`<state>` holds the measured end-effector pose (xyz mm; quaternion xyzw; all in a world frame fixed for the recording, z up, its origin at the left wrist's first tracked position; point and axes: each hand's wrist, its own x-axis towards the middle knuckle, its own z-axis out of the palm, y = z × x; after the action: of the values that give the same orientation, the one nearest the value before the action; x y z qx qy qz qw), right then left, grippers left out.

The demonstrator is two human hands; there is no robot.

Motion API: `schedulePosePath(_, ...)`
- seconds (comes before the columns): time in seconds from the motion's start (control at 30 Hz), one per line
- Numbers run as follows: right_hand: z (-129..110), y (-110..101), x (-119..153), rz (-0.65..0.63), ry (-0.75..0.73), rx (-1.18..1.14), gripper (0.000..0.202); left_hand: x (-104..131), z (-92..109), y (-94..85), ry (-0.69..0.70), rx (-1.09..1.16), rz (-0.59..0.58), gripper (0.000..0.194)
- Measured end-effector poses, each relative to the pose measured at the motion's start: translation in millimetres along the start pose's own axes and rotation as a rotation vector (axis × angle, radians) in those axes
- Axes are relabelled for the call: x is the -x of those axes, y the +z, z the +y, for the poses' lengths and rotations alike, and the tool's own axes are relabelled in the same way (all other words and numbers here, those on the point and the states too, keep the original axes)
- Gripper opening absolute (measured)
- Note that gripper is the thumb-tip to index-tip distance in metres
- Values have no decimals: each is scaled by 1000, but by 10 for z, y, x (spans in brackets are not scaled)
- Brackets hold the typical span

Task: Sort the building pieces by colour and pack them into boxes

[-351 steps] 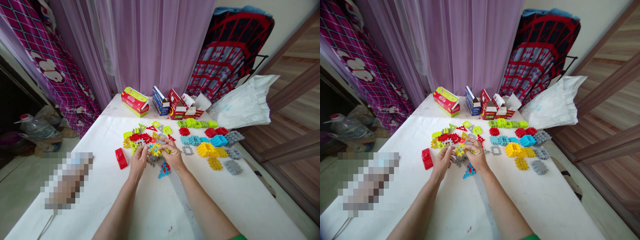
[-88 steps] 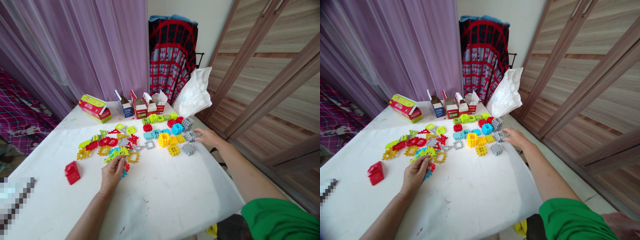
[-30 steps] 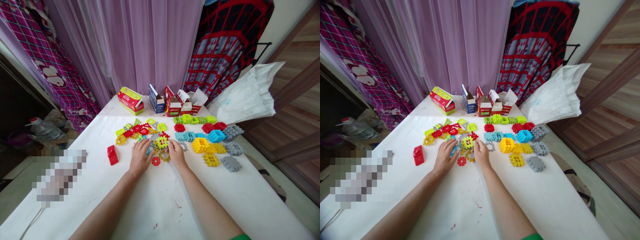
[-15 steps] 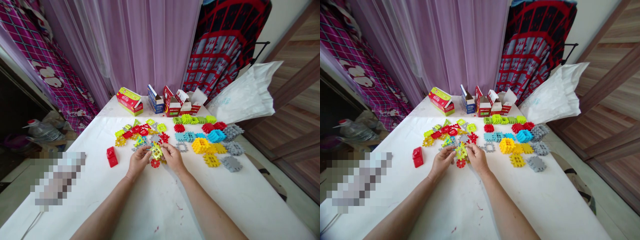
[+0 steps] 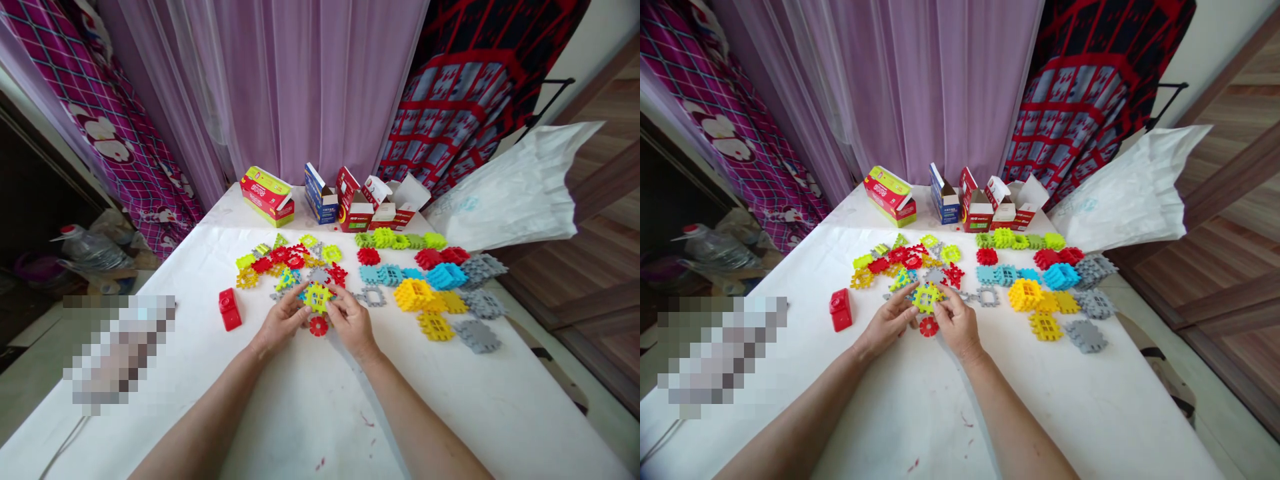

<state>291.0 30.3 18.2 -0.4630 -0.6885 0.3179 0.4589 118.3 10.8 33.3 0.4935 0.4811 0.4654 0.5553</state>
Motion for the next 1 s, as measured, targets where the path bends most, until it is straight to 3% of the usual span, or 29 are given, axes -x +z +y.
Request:
schedulePosePath(0.2,-18,-7,2,-52,-29,43,36,-3,-43,-20,26,-41,-15,66)
schedulePosePath(0.33,-3,-11,2,-65,-39,66,18,-42,-85,-11,5,1,109,55)
schedulePosePath(0.47,-75,-109,-32,-94,-155,312,8,-66,-97,12,-14,28,182,47)
schedulePosePath(0.63,-301,-270,-97,-227,-389,602,49,-61,-119,8,-15,5,123,46)
schedulePosePath(0.77,-394,-285,-100,-368,-392,690,45,-66,-157,3,10,-36,63,45)
schedulePosePath(1.0,-450,-251,-67,-366,-316,776,37,-43,-101,14,22,-90,13,49)
